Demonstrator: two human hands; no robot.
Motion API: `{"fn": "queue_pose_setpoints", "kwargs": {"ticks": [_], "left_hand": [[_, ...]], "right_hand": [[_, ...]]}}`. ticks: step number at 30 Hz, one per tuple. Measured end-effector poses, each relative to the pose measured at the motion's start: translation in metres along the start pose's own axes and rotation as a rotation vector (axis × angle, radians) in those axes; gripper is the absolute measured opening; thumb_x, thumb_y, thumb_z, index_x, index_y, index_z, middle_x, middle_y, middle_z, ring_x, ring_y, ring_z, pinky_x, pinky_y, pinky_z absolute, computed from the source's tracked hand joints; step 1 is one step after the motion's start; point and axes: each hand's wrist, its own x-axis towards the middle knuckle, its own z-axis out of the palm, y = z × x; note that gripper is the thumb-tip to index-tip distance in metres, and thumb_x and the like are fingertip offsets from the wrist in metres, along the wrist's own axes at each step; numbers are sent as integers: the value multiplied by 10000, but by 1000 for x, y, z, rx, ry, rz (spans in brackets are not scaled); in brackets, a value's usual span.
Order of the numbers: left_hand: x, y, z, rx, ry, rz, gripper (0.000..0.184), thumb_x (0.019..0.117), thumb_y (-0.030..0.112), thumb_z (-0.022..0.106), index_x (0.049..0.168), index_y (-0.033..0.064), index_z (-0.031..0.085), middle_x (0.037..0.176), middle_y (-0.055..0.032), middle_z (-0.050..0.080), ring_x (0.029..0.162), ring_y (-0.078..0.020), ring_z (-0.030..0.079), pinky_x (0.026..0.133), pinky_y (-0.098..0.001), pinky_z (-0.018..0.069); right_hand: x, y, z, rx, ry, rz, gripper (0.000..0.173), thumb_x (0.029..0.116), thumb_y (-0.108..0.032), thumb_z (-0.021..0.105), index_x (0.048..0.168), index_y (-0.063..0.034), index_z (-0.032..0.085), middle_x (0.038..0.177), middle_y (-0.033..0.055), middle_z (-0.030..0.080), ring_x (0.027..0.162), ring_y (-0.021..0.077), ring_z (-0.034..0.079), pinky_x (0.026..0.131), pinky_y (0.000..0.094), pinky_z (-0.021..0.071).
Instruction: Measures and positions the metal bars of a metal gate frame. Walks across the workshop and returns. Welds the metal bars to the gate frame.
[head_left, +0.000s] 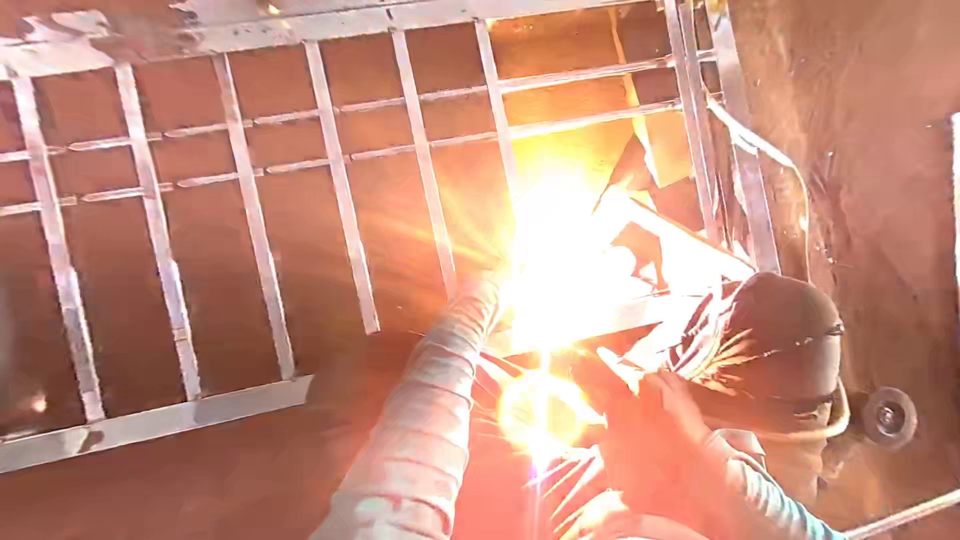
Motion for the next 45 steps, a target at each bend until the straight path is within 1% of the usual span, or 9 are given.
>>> {"fn": "queue_pose_setpoints", "kwargs": {"ticks": [3,6,7,11,17,37,42,44,45], "left_hand": [[13,2,-7,-157,-71,62,386,1019,193,642,1297,-74,618,1324,-295,615,1283,-430,569,1109,-591,403],[15,-1,4,-189,45,110,336,1016,123,635,1290,-71,638,1320,-266,636,1275,-378,590,1130,-495,411],[12,-2,8,-186,98,98,342,1000,180,660,1261,-41,660,1266,-232,661,1215,-339,622,1090,-473,456],[25,-8,4,-281,-86,64,379,976,187,705,1239,-77,638,1234,-294,653,1199,-431,616,1059,-623,436],[25,-7,6,-362,-95,77,416,990,123,681,1315,-113,576,1319,-325,604,1258,-441,586,1102,-583,422],[33,-11,5,-300,-148,36,377,1010,191,664,1261,-82,597,1219,-291,647,1095,-399,651,973,-580,486],[23,-9,0,-308,-72,40,446,1044,219,607,1367,-83,549,1317,-314,610,1227,-446,602,1053,-609,442],[-1,-4,-14,-412,64,67,501,1052,191,588,1475,-49,467,1386,-291,582,1296,-422,569,1112,-570,415],[-15,-6,-21,-475,180,118,505,1043,172,598,1483,-38,468,1366,-274,606,1276,-397,592,1114,-543,428]], "right_hand": [[13,-7,-24,237,-224,241,455,980,-375,631,1218,9,683,1156,249,691,1126,407,645,1016,565,458],[12,-9,-14,251,-52,207,514,975,-401,623,1426,-155,622,1232,126,722,1111,291,695,994,485,536],[10,-10,-13,278,-15,213,480,987,-385,634,1414,-169,617,1215,114,713,1092,267,684,985,466,539],[8,11,15,263,281,-30,493,883,-373,730,1329,-166,703,1063,119,763,874,302,751,741,551,608],[9,10,19,212,295,-61,486,871,-375,713,1311,-168,716,1001,100,756,773,286,739,646,535,599],[8,9,13,240,290,-104,429,871,-344,703,1259,-162,727,991,79,758,822,271,746,680,519,603],[-16,27,-31,359,543,-29,433,813,-356,759,1196,-158,720,1004,20,762,847,207,744,696,508,623],[-39,65,-57,368,711,8,521,798,-351,754,1217,-57,658,971,88,730,809,211,718,668,479,609],[-52,91,-66,416,775,13,589,831,-313,739,1283,33,588,1049,156,707,887,196,710,742,426,614]]}}
